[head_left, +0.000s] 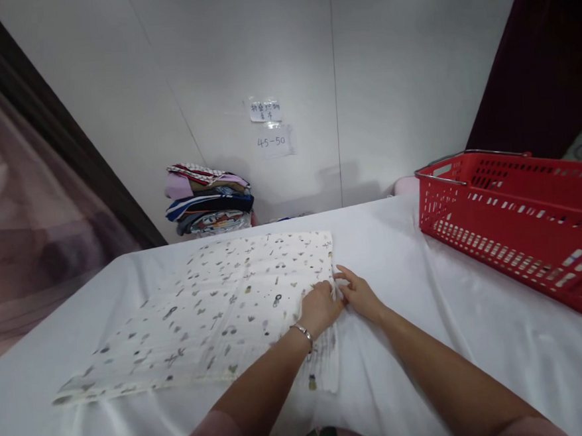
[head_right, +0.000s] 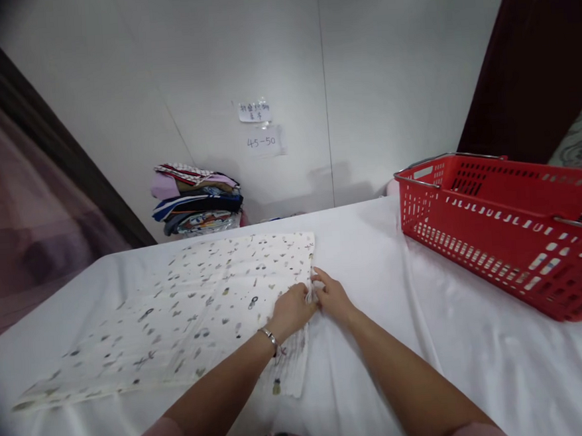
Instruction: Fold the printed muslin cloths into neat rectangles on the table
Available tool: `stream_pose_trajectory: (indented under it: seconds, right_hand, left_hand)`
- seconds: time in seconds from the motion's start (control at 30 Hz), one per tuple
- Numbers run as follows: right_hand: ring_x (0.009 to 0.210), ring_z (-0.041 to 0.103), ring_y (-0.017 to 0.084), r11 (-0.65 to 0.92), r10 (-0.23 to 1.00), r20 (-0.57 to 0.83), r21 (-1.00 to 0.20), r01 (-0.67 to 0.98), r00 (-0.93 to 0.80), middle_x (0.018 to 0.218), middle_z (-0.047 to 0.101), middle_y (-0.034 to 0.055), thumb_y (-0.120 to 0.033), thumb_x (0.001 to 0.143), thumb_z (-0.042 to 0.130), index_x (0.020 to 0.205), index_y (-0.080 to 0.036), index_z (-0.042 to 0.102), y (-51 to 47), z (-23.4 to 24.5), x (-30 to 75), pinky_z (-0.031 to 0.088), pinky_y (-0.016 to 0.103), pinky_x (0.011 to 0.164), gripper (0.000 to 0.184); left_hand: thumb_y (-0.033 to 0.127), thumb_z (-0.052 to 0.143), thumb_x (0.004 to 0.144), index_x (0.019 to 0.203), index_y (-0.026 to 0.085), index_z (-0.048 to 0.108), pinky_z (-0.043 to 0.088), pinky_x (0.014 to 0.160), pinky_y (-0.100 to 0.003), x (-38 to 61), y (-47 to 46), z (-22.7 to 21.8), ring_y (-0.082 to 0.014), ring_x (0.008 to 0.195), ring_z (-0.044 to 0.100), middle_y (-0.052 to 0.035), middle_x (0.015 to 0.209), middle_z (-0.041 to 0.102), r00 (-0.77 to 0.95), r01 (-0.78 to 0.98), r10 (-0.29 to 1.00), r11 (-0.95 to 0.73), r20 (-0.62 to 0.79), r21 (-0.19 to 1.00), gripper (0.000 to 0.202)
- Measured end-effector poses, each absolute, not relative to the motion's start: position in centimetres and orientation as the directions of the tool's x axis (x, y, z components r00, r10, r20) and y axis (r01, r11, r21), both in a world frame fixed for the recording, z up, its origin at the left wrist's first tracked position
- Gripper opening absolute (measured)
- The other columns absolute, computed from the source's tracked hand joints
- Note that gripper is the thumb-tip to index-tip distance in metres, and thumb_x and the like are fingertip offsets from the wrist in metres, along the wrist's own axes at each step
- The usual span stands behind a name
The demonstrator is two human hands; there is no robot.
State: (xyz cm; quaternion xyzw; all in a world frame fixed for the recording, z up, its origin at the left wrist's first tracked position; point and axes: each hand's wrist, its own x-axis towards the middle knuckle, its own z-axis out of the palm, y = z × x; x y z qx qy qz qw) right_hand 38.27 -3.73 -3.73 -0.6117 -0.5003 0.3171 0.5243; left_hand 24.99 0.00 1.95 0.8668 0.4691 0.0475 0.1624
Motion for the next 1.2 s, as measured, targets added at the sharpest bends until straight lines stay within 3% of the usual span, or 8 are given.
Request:
stream_pose_trajectory:
  seconds: [0.2,0.33,0.47,0.63,0.73,0.87,1.2]
  right_hand:
    - [0.064,0.057,0.01,0.049,0.963,0.177,-0.856,0.515,0.204,0.116,0.063,-0.0011,-0.01,0.077,0.045,0.136,-0.03,0.037,-4.1,-3.0,38.4,0.048,0.026,0.073,0.063]
    - [0.073,0.06,0.014,-0.001,0.96,0.162,-0.812,0.584,0.227,0.114,0.064,-0.0019,-0.009,0.076,0.046,0.136,-0.029,0.039,-4.0,-2.4,38.4,0.045,0.03,0.084,0.064]
    - [0.062,0.057,0.011,-0.012,0.967,0.126,-0.844,0.536,0.221,0.117,0.063,-0.0009,-0.011,0.076,0.046,0.137,-0.03,0.037,-4.4,-2.1,38.4,0.048,0.027,0.072,0.064]
    - [0.044,0.042,0.005,0.019,0.972,0.12,-0.895,0.446,0.2,0.121,0.06,0.0023,-0.015,0.08,0.043,0.138,-0.028,0.034,-5.3,-1.9,38.1,0.044,0.021,0.052,0.06]
    - [0.045,0.042,0.006,0.055,0.978,0.142,-0.883,0.466,0.154,0.116,0.063,0.0011,-0.017,0.081,0.043,0.137,-0.029,0.037,-5.6,-1.9,37.8,0.044,0.021,0.052,0.057]
    - [0.051,0.048,0.008,0.057,0.987,0.126,-0.857,0.513,0.101,0.112,0.065,-0.0005,-0.017,0.08,0.045,0.135,-0.029,0.04,-5.6,-2.0,37.7,0.047,0.023,0.059,0.057]
    - [0.048,0.044,0.006,0.057,0.99,0.11,-0.884,0.463,0.089,0.111,0.065,0.0026,-0.021,0.08,0.047,0.13,-0.025,0.047,-6.3,-0.4,36.9,0.044,0.022,0.054,0.05]
  left_hand:
    - [0.035,0.056,0.075,0.105,0.018,0.05,0.043,0.075,-0.031,22.6,-2.2,2.6,-0.0226,0.094,0.057,-0.0071,0.108,0.055,0.636,0.739,0.766,-0.574,-0.087,0.352,0.035]
    - [0.038,0.056,0.077,0.104,0.02,0.051,0.043,0.075,-0.03,19.8,-3.8,3.1,-0.0192,0.089,0.056,-0.0035,0.104,0.054,0.695,0.654,0.715,-0.588,-0.071,0.477,0.033]
    - [0.044,0.062,0.073,0.106,0.022,0.051,0.042,0.079,-0.03,16.6,-5.7,3.3,-0.0194,0.093,0.054,-0.0023,0.106,0.054,0.79,0.525,0.612,-0.649,-0.031,0.551,0.041]
    - [0.045,0.07,0.068,0.107,0.02,0.053,0.037,0.089,-0.035,14.1,-7.0,2.4,-0.0239,0.102,0.048,-0.0064,0.111,0.053,0.889,0.405,0.458,-0.806,0.022,0.431,0.049]
    - [0.037,0.065,0.075,0.103,0.02,0.056,0.037,0.087,-0.033,13.8,-7.2,1.9,-0.0221,0.1,0.049,-0.0058,0.108,0.055,0.882,0.41,0.468,-0.818,0.052,0.403,0.034]
    - [0.034,0.055,0.084,0.093,0.021,0.06,0.037,0.087,-0.029,13.8,-7.0,2.0,-0.0182,0.095,0.051,-0.0042,0.099,0.058,0.875,0.383,0.476,-0.792,0.088,0.475,0.018]
    - [0.03,0.041,0.09,0.07,0.018,0.057,0.039,0.079,-0.023,13.9,-6.7,2.1,-0.0133,0.083,0.052,-0.0016,0.082,0.058,0.797,0.425,0.601,-0.623,0.055,0.657,0.027]
